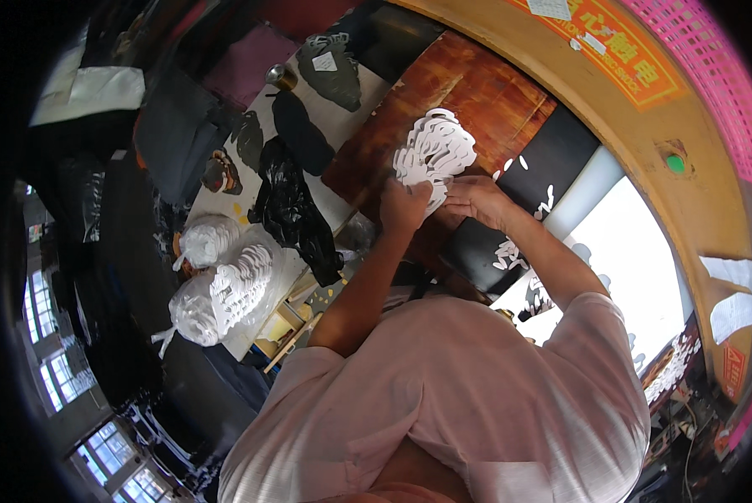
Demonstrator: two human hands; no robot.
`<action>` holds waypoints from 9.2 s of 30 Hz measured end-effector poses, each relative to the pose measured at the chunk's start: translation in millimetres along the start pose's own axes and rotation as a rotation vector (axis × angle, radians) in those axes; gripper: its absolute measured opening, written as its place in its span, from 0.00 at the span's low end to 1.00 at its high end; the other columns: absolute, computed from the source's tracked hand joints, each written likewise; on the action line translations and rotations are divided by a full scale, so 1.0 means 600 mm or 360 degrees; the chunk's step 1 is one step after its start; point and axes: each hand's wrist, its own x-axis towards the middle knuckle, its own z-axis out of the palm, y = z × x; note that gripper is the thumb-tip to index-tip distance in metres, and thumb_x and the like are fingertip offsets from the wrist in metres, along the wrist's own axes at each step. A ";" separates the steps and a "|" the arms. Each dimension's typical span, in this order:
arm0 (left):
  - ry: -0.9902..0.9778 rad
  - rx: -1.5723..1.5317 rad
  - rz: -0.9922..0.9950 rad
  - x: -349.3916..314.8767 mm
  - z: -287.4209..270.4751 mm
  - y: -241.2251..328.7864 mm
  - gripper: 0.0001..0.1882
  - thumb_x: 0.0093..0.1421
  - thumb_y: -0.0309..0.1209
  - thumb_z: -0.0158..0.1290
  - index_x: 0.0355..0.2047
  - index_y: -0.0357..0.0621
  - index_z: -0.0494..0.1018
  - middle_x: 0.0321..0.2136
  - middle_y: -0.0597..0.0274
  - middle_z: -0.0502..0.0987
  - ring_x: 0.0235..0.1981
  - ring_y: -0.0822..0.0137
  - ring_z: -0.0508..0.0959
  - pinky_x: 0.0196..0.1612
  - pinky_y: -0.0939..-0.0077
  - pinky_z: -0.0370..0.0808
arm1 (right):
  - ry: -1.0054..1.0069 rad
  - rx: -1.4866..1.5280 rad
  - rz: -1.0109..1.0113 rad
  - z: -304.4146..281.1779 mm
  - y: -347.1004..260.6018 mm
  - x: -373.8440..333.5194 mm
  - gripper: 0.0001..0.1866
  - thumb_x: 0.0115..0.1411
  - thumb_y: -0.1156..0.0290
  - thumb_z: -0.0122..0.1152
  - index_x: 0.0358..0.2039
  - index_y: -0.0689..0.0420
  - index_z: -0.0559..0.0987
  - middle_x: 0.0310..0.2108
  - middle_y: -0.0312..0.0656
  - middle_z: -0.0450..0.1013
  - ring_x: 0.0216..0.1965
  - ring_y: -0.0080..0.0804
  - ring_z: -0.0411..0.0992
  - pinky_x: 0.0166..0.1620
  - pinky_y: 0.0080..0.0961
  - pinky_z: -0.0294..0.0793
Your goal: The person repeatedly picks up white paper cutouts from a light table, separates them by hand, and places them into a pink basket. The person also moves a wooden template aside to access more cutouts and continues the separation process throughout the clip.
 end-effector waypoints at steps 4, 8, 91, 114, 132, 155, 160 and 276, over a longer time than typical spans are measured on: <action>-0.0536 -0.0945 -0.0385 0.027 -0.016 -0.020 0.25 0.58 0.39 0.69 0.46 0.28 0.82 0.38 0.54 0.87 0.38 0.67 0.85 0.43 0.68 0.80 | 0.0020 0.0167 -0.0078 0.009 0.011 -0.007 0.24 0.71 0.59 0.66 0.58 0.65 0.78 0.52 0.44 0.81 0.50 0.34 0.81 0.56 0.29 0.81; -0.0664 -0.0503 0.0278 0.021 -0.010 -0.020 0.22 0.61 0.38 0.67 0.49 0.35 0.82 0.37 0.52 0.87 0.37 0.63 0.87 0.43 0.66 0.81 | 0.0104 -0.0773 0.0174 -0.003 -0.064 -0.030 0.26 0.71 0.52 0.65 0.52 0.66 0.82 0.46 0.48 0.84 0.46 0.34 0.83 0.53 0.29 0.82; -0.1019 -0.0090 0.0801 0.114 -0.164 -0.010 0.33 0.58 0.39 0.72 0.56 0.31 0.74 0.45 0.46 0.84 0.45 0.59 0.85 0.50 0.63 0.81 | 0.0288 -0.1181 -0.0786 0.043 -0.103 -0.041 0.40 0.60 0.68 0.80 0.71 0.53 0.73 0.59 0.42 0.79 0.57 0.32 0.77 0.63 0.30 0.75; -0.1718 0.0029 0.0510 -0.165 0.100 -0.031 0.22 0.71 0.40 0.59 0.53 0.31 0.78 0.43 0.44 0.85 0.40 0.62 0.87 0.46 0.66 0.81 | 0.2233 -0.0159 -0.0696 -0.018 0.391 -0.465 0.19 0.68 0.62 0.69 0.55 0.56 0.84 0.49 0.48 0.83 0.50 0.39 0.81 0.55 0.33 0.80; -0.0795 0.1349 0.2100 -0.437 0.327 0.053 0.35 0.71 0.49 0.50 0.75 0.52 0.63 0.77 0.39 0.54 0.77 0.32 0.50 0.75 0.30 0.48 | 0.2752 -0.1605 -0.0210 -0.486 0.451 -0.782 0.25 0.67 0.50 0.63 0.51 0.58 0.85 0.54 0.49 0.78 0.64 0.57 0.69 0.68 0.54 0.64; -0.0818 0.1425 0.1810 -0.459 0.317 0.086 0.31 0.72 0.45 0.51 0.75 0.65 0.64 0.78 0.51 0.55 0.78 0.41 0.52 0.76 0.39 0.52 | 0.2247 -0.0219 -0.0779 -0.680 0.560 -1.001 0.32 0.59 0.62 0.77 0.58 0.68 0.78 0.36 0.37 0.79 0.31 0.21 0.73 0.35 0.23 0.73; -0.1035 0.1619 0.1716 -0.461 0.296 0.128 0.33 0.71 0.41 0.51 0.76 0.62 0.61 0.79 0.50 0.51 0.79 0.41 0.49 0.77 0.41 0.52 | 0.2416 -0.0942 -0.0140 -0.708 0.532 -0.998 0.37 0.54 0.55 0.78 0.57 0.70 0.80 0.41 0.45 0.83 0.39 0.29 0.79 0.45 0.27 0.79; -0.0816 0.0129 0.1908 -0.220 0.287 0.132 0.22 0.70 0.34 0.56 0.60 0.35 0.73 0.53 0.38 0.76 0.54 0.41 0.77 0.57 0.55 0.74 | 0.2657 -0.1870 -0.0537 -0.420 0.255 -0.440 0.33 0.71 0.44 0.52 0.67 0.53 0.78 0.74 0.49 0.63 0.78 0.54 0.52 0.78 0.57 0.45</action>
